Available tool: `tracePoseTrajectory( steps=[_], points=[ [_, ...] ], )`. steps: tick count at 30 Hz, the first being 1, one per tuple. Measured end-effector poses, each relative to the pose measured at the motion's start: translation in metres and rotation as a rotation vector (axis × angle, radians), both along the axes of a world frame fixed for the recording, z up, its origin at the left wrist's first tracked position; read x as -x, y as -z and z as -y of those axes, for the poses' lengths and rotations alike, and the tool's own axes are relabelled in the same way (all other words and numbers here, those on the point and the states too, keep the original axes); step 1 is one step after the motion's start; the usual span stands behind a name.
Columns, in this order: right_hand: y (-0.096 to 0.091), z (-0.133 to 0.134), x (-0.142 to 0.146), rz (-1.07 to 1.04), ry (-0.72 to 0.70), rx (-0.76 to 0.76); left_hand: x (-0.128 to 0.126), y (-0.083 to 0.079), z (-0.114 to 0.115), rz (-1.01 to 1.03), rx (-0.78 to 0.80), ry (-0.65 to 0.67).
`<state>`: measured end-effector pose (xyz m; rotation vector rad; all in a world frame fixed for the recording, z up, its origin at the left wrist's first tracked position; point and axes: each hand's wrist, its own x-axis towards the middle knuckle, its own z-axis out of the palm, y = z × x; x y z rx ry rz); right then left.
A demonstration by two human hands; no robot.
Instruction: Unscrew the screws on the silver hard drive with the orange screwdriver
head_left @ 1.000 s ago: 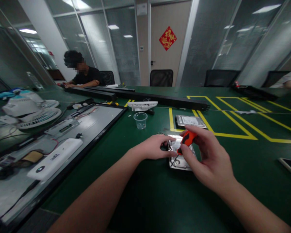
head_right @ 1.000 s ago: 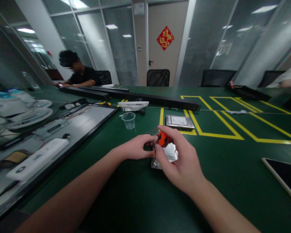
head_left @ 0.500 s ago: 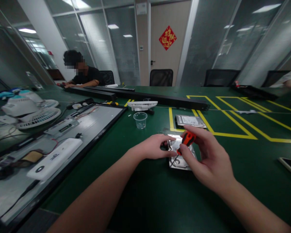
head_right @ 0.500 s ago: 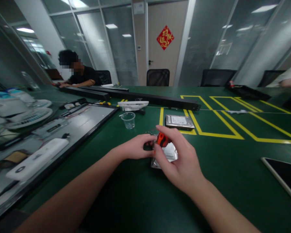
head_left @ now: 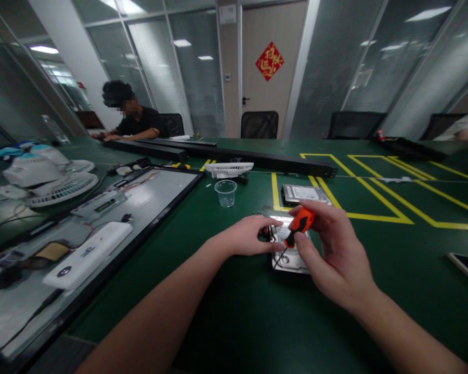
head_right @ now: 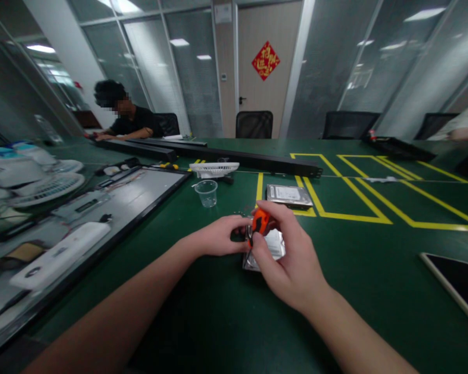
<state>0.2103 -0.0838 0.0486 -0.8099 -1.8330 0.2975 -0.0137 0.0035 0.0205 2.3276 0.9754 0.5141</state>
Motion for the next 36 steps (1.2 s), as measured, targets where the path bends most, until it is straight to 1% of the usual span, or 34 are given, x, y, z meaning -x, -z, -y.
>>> tracePoseTrajectory(
  steps=[3,10,14,18,24,30,36],
  points=[
    [-0.0007,-0.0004,-0.0002,0.009,-0.003,-0.017,-0.0006,-0.0019,0.0010,-0.001,0.003,0.009],
    [-0.0020,-0.0042,0.0003,0.056,0.058,-0.083,-0.0006,-0.0053,0.0022,0.005,0.010,0.021],
    [-0.0010,-0.0044,0.0004,0.040,0.067,-0.081,-0.0002,-0.0057,0.0024,0.016,0.015,0.024],
    [0.0002,-0.0022,0.0010,0.038,0.037,-0.074,-0.0006,-0.0041,0.0015,0.021,0.003,0.016],
    [0.0009,0.0004,0.0005,0.028,0.000,-0.008,-0.0015,-0.0023,0.0009,-0.003,-0.012,0.010],
    [-0.0022,-0.0036,-0.0001,0.082,0.027,-0.095,-0.0008,-0.0055,0.0031,0.016,0.014,0.020],
    [-0.0013,-0.0051,0.0011,0.059,0.047,-0.086,-0.0007,-0.0061,0.0029,0.014,0.007,0.014]
  ],
)
